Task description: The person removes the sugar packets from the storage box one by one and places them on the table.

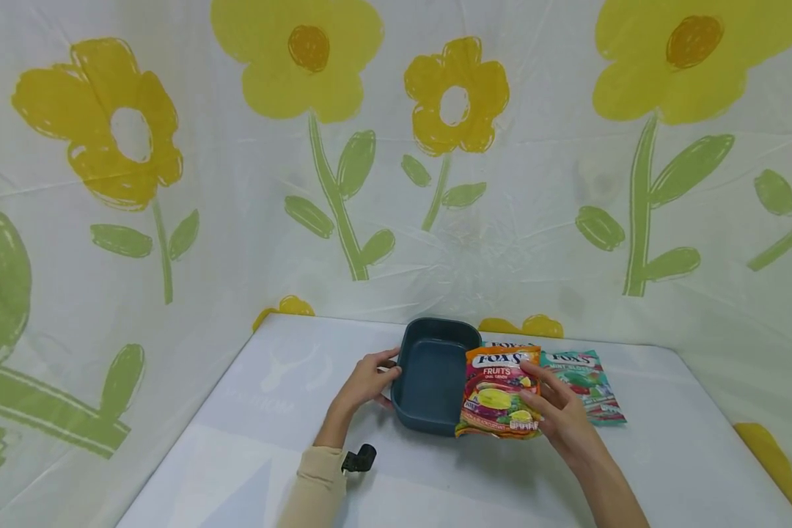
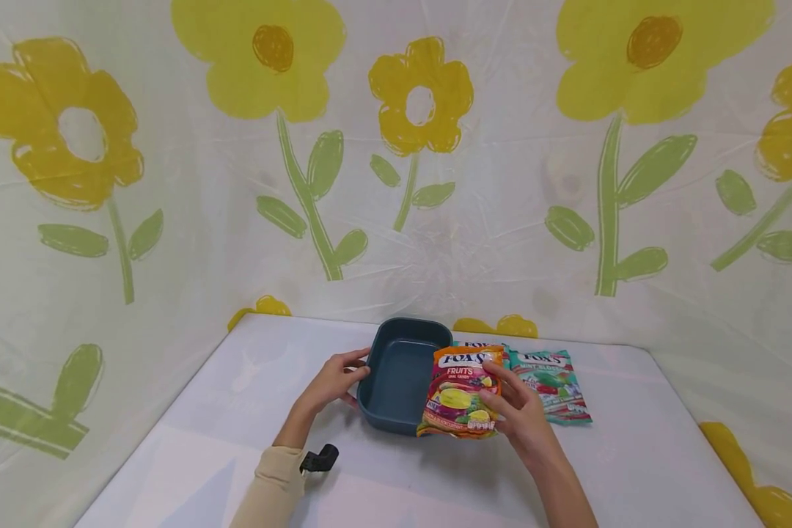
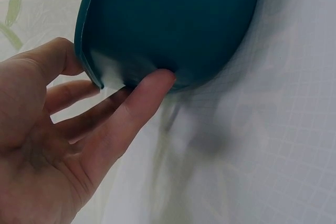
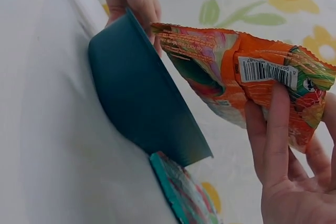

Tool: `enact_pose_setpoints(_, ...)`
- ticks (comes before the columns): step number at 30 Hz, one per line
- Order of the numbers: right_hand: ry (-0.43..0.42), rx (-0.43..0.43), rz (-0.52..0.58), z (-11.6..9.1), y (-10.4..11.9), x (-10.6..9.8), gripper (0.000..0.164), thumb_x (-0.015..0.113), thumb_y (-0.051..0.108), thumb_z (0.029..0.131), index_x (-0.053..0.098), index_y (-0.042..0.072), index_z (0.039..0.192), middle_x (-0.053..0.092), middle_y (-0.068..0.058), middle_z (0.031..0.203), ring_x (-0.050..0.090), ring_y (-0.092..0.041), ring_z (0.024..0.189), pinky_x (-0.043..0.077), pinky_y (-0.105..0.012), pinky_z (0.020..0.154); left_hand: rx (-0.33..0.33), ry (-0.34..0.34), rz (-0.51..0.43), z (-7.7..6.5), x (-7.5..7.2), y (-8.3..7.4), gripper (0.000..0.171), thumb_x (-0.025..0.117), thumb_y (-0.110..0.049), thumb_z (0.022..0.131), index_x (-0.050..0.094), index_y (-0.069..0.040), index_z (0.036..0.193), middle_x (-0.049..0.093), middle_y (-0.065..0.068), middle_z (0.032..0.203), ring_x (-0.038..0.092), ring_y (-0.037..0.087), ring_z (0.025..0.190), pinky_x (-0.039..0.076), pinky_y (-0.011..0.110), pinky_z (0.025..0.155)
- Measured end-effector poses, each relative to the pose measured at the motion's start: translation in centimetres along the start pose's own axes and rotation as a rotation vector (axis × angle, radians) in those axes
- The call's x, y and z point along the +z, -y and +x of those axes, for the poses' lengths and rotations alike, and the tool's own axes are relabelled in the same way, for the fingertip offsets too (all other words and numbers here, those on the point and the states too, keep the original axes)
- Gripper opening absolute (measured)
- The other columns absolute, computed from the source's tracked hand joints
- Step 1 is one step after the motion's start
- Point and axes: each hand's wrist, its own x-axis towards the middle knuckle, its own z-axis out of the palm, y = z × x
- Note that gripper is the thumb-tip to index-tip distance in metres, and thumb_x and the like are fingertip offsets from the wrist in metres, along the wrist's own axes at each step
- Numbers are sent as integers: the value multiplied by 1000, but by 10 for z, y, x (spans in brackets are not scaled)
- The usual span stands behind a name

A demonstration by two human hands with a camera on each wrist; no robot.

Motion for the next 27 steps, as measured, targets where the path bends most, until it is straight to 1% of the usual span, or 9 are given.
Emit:
enact_pose_setpoints(4, -11, 17, -4, -4, -2, -6, 60, 63, 37, 95, 38, 38, 149, 27, -5, 156, 48, -22, 123, 59, -32, 95, -3, 2, -7, 1, 0, -2, 53, 57, -16, 96, 45, -6, 147, 58, 28, 132, 64, 37, 110, 63, 41, 52)
enact_pose_setpoints(6, -7, 15, -1, -5, -3, -9, 59, 62, 37, 95, 38, 37, 149, 30, -4, 153, 51, -20, 120, 59, -33, 95, -8, 5, -12, 1, 0, -3, 53, 57, -15, 96, 44, -6, 147, 57, 28, 132, 64, 37, 111, 63, 41, 52)
enact_pose_setpoints(10, -9, 13, 2, -9, -5, -14, 58, 62, 35, 95, 39, 35, 149, 39, 2, 143, 56, -16, 114, 60, -33, 93, -15, 4, -12, 0, 0, -5, 53, 57, -14, 96, 45, -6, 147, 58, 28, 131, 63, 39, 111, 63, 41, 52)
enact_pose_setpoints(12, -11, 13, 3, -12, -6, -17, 58, 62, 34, 96, 39, 35, 149, 42, 4, 140, 57, -15, 113, 60, -33, 93, -16, 4, -13, 0, -1, -6, 53, 57, -14, 96, 45, -5, 147, 58, 28, 131, 63, 39, 111, 63, 41, 52)
enact_pose_setpoints(14, -8, 8, 5, -14, -7, -19, 58, 62, 33, 96, 38, 33, 150, 40, 3, 143, 57, -14, 114, 60, -33, 94, -16, 3, -13, 0, -1, -6, 53, 57, -15, 96, 45, -5, 147, 58, 28, 131, 63, 39, 112, 63, 41, 52)
enact_pose_setpoints(19, -17, 21, -4, -20, -11, -24, 59, 62, 35, 96, 38, 35, 150, 28, -2, 153, 56, -13, 115, 59, -34, 95, -17, 0, -14, -1, -2, -5, 52, 57, -15, 96, 45, -6, 146, 58, 28, 131, 63, 38, 111, 63, 41, 52)
enact_pose_setpoints(24, -42, 49, -20, -24, -18, -30, 59, 62, 36, 95, 38, 36, 149, 36, 1, 147, 57, -13, 114, 59, -35, 97, -20, -3, -18, -2, -1, -4, 53, 57, -15, 96, 46, -6, 146, 57, 27, 132, 62, 39, 113, 63, 41, 52)
enact_pose_setpoints(27, -50, 67, -36, -27, -22, -32, 59, 63, 37, 95, 39, 37, 149, 35, 0, 149, 56, -13, 115, 59, -36, 97, -19, 3, -17, -1, 0, -3, 53, 57, -16, 96, 45, -6, 147, 57, 28, 132, 62, 39, 114, 63, 42, 52)
